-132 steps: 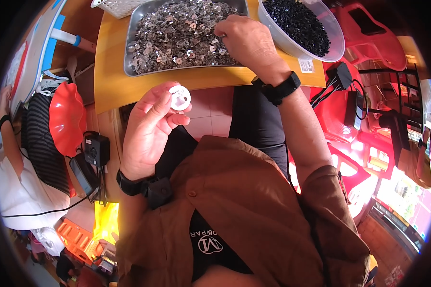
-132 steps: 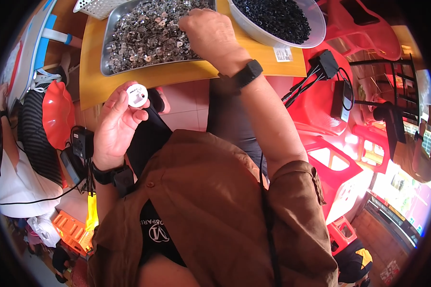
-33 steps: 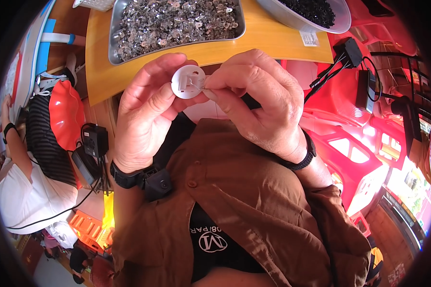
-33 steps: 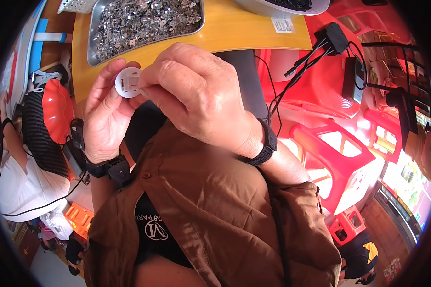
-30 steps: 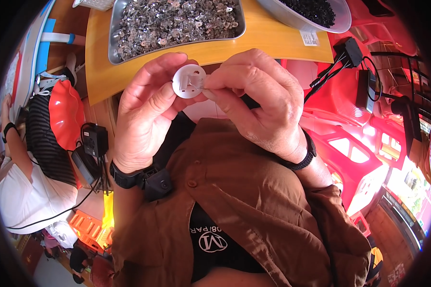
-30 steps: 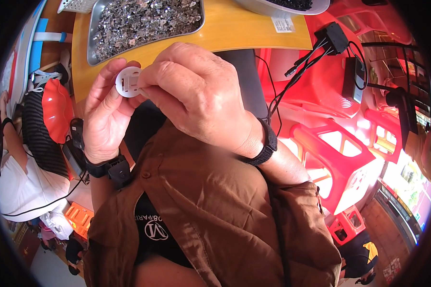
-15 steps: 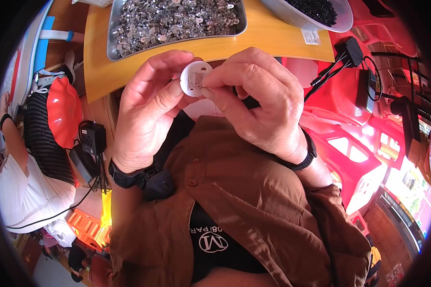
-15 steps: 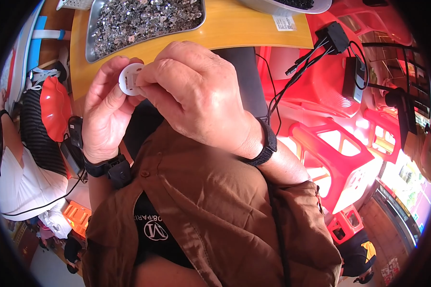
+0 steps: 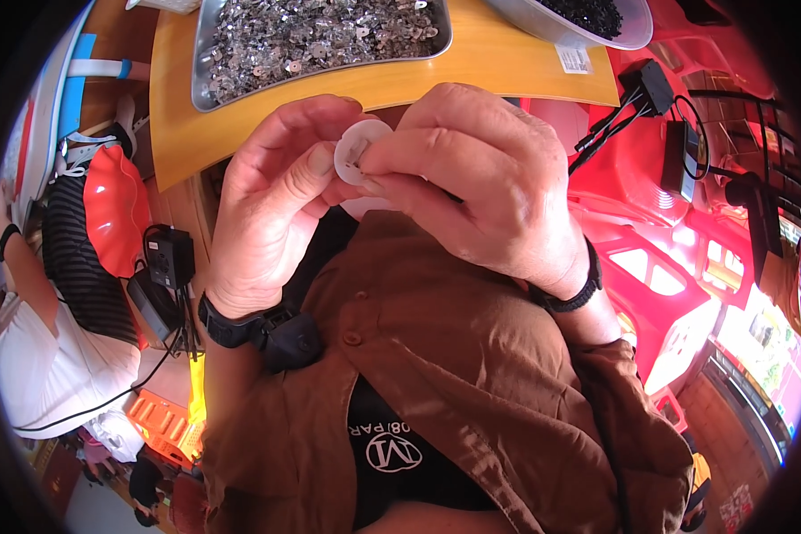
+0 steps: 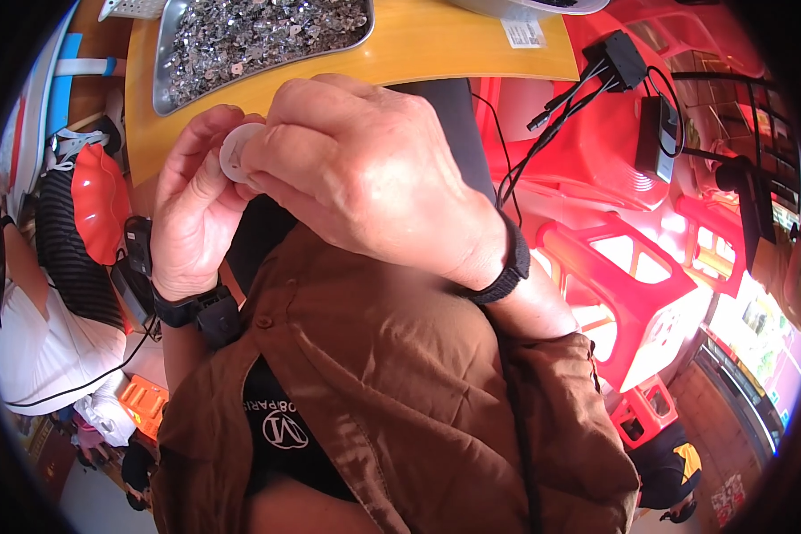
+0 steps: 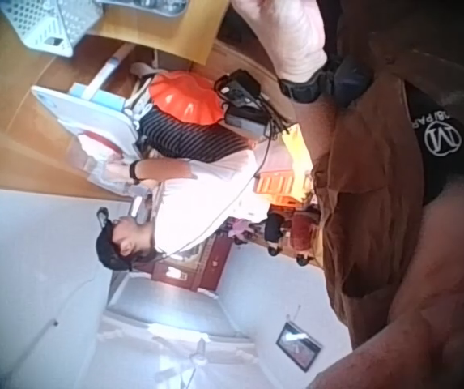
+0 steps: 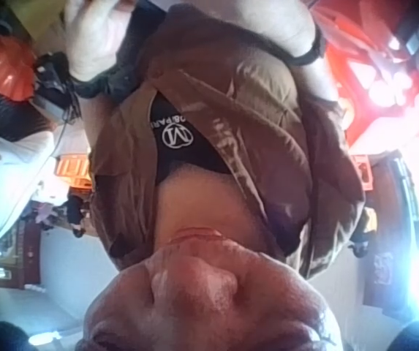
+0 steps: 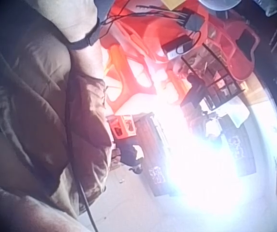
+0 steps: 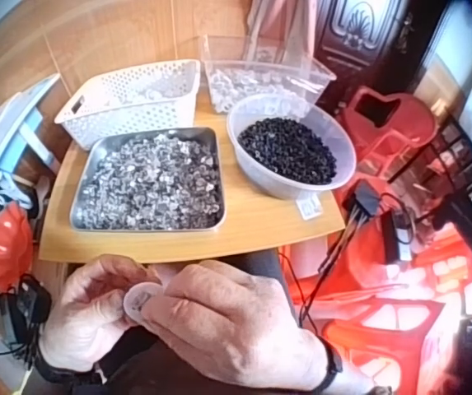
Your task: Assemble small black plastic components into a white circular base.
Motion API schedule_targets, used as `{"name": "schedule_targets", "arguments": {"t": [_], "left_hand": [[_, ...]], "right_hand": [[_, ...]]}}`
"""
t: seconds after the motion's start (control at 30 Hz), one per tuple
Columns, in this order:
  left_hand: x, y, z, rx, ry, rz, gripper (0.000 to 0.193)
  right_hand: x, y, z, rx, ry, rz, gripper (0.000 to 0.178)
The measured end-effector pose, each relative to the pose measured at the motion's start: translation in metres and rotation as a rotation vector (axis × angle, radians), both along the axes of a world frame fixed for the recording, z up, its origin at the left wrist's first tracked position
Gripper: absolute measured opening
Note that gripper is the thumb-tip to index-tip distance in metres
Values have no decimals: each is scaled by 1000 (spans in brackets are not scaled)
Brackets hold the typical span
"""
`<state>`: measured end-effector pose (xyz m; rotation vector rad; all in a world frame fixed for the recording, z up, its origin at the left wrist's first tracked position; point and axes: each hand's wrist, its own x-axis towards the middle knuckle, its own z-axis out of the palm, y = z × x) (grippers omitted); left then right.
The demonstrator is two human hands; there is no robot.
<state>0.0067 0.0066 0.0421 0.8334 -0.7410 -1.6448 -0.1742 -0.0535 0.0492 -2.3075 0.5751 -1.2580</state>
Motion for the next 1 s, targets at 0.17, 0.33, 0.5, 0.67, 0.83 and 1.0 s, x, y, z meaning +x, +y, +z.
{"name": "schedule_targets", "arguments": {"t": [0.17,0.33,0.5,0.67,0.83,1.0], "left_hand": [[-4,-3,4,-10,37,-52,32],[-5,-3,0,34,82,-59,32],[-7,-4,2,44,118,-79,32],[-9,-5,3,40,106,-45,29],[-8,-5,2,24,102,-66,28],[-9,-4,1,28,87,-63,27]], "right_hand": [[-6,-1,-1,-60,20,24,23],[-5,-1,-1,-29,-47,16,25],[-8,-6,2,-89,-57,-19,26],[-3,-6,-2,-183,-89,-44,29],[-4,-7,-3,-294,-75,-98,31],[-7,-5,1,-323,16,-77,31]]}}
